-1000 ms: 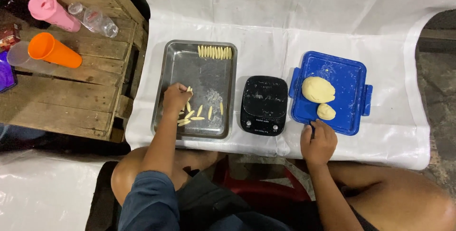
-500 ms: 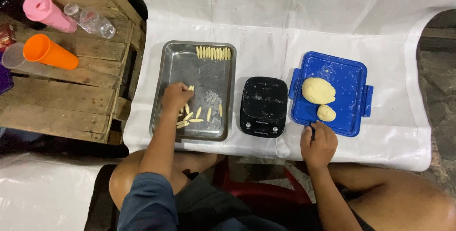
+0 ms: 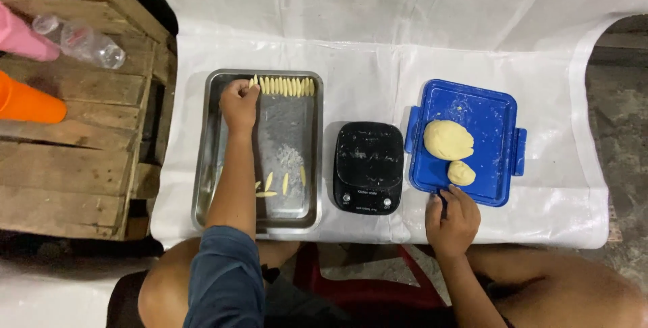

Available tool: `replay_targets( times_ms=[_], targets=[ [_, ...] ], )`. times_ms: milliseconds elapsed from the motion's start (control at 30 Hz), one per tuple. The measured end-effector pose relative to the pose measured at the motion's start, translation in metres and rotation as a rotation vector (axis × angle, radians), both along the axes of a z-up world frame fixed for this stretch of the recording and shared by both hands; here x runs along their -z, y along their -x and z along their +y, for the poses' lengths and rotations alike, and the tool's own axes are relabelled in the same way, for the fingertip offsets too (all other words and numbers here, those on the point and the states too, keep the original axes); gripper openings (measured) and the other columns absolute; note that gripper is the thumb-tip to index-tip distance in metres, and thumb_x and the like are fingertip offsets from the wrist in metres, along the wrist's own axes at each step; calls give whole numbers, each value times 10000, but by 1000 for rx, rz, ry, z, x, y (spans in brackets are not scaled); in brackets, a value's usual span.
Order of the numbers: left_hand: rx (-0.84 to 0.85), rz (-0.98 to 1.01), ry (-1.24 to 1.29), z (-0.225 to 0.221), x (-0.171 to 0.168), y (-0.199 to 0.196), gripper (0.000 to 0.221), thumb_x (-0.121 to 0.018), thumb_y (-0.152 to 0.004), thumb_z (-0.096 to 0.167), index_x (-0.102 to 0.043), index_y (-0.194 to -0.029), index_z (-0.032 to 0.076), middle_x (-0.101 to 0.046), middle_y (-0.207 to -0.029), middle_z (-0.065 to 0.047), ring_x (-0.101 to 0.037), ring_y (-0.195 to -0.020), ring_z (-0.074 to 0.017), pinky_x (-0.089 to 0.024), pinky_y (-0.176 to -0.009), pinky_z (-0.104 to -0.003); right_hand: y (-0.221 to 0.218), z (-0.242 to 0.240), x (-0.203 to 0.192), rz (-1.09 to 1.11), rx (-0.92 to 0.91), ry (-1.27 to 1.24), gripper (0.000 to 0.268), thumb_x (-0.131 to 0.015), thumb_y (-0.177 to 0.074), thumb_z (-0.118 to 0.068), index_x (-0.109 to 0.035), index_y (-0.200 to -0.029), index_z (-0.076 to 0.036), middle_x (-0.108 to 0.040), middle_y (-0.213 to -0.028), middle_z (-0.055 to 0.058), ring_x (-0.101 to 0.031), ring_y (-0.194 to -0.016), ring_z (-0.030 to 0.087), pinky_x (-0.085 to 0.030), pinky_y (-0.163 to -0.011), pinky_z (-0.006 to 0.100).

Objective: Arranging small pieces of shaped dough into a decorative flower pattern on a metal tray.

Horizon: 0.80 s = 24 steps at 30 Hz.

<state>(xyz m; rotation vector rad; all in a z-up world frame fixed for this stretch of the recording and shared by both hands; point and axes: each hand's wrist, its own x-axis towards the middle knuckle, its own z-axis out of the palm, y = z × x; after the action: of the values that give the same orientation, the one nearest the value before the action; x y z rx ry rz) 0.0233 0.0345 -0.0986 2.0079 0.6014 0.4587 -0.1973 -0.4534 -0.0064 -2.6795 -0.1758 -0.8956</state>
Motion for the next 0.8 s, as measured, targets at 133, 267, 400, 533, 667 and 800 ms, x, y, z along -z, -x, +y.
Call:
replay_targets(
  times_ms=[133, 267, 400, 533, 667, 800],
  targets=[
    [9, 18, -46, -16, -25, 8, 152, -789, -847, 138, -771, -945, 23, -673, -800, -141, -676, -777, -304, -519, -695, -453, -1, -5, 7, 21, -10, 1, 67, -708, -987, -119, -730, -1010, -60, -732, -1088, 133, -717, -1023, 347, -561, -874, 465],
    [17, -1, -59, -15, -25, 9, 145, -804, -825, 130, -772, -934, 40, -692, -807, -128, -679, -780, -287, -531, -713, -424, -2, -3, 6, 7, -18, 6, 82, -694, -1013, -135, -731, -1004, -63, -731, -1094, 122, -717, -1026, 333, -564, -883, 452],
    [-21, -31, -34, -13, -23, 8, 155, -813, -799, 114, -773, -942, 71, -721, -789, -95, -698, -743, -265, -540, -664, -403, -2, 1, -2, 21, -21, -14, 105, -674, -1032, -143, -728, -1002, -58, -726, -1085, 125, -714, -1017, 342, -559, -872, 453],
    [-31, -50, -38, -9, -23, 7, 217, -819, -788, 104, -746, -985, 50, -742, -820, -117, -712, -754, -295, -545, -672, -413, -2, 3, -4, 31, -21, -26, 81, -688, -1016, -117, -721, -1006, -44, -727, -1068, 148, -711, -994, 367, -556, -849, 474],
    [-17, 14, -51, -13, -29, 7, 170, -806, -814, 108, -763, -975, 77, -773, -861, -87, -736, -791, -277, -571, -687, -396, -3, 2, -4, 26, -22, -31, 90, -679, -1023, -114, -725, -988, -45, -734, -1063, 140, -716, -983, 354, -557, -850, 467],
    [-16, 7, -147, -17, -30, 8, 192, -795, -825, 47, -763, -1015, 52, -763, -911, -136, -731, -867, -335, -591, -752, -431, -3, 1, -4, 19, -49, -30, 109, -672, -1027, -117, -719, -976, -33, -733, -1045, 153, -716, -973, 361, -559, -847, 469]
  ],
)
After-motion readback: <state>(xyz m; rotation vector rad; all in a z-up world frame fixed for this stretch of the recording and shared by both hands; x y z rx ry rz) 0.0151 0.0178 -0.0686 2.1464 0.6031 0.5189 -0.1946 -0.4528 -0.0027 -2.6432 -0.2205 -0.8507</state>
